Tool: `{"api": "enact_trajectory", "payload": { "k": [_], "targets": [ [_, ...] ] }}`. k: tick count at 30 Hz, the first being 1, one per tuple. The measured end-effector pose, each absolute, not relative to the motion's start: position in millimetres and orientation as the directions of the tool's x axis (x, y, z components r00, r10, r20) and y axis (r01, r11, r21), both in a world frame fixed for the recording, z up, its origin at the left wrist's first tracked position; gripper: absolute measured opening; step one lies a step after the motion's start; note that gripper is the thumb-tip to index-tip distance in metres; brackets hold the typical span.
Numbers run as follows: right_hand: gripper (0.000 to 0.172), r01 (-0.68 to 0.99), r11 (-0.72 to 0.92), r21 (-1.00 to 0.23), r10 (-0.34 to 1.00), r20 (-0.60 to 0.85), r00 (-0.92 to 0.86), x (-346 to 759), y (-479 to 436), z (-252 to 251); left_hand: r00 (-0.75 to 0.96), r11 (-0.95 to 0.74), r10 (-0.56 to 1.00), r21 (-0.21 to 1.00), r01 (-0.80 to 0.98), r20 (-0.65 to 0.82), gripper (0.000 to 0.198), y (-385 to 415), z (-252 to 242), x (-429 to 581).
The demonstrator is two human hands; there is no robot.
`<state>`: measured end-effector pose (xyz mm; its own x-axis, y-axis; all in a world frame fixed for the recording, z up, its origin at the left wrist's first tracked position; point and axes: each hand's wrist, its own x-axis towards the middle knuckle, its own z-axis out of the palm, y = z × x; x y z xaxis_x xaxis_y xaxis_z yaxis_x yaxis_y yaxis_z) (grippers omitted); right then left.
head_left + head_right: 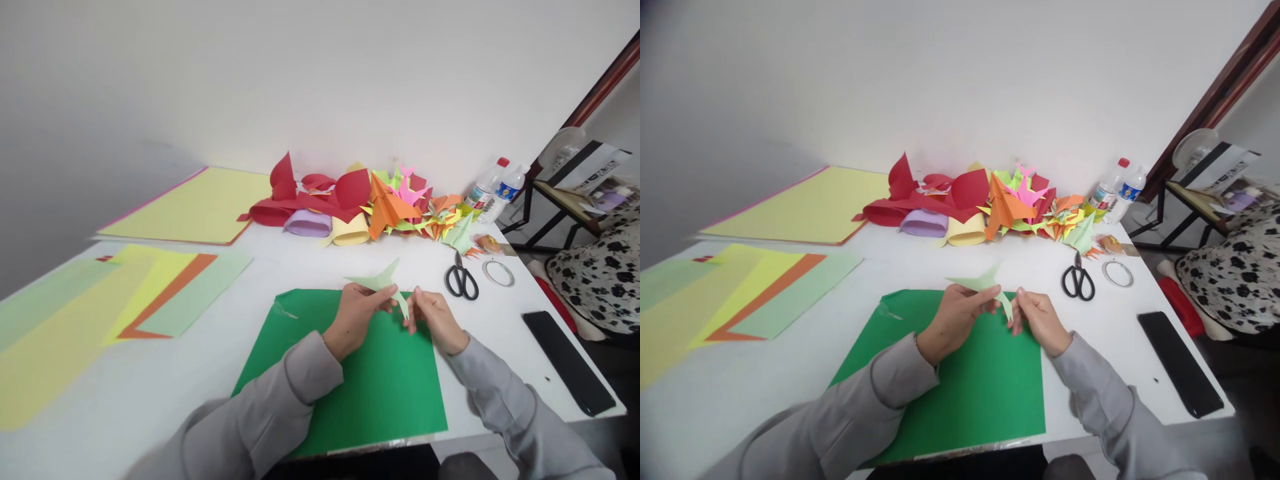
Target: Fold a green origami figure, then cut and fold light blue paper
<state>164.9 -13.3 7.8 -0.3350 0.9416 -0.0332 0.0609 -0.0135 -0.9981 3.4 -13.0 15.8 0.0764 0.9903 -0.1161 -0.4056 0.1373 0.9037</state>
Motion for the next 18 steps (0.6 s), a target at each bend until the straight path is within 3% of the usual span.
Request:
{"api": "enact_trajectory", "payload": {
  "k": [4, 8, 18],
  "targets": [
    [0.025, 0.132, 0.290, -0.948, 0.926, 0.243, -0.289, 167.6, -15.8, 11.9, -0.019, 0.146, 0.984, 0.853, -0.501, -0.179, 0.028, -8.7, 17.3, 0.6],
    [0.028, 0.214, 0.513, -0.832, 0.830, 0.417, -0.370, 166.4, -18.6, 10.5, 0.002, 0.194, 0.972, 0.796, -0.574, -0.235, 0.031, -7.4, 15.8, 0.5],
    [0.023, 0.319, 0.646, -0.693, 0.754, 0.515, -0.407, 165.8, -16.0, 4.8, -0.002, 0.210, 0.966, 0.791, -0.574, -0.258, 0.032, -10.3, 16.8, 3.1]
  ]
}}
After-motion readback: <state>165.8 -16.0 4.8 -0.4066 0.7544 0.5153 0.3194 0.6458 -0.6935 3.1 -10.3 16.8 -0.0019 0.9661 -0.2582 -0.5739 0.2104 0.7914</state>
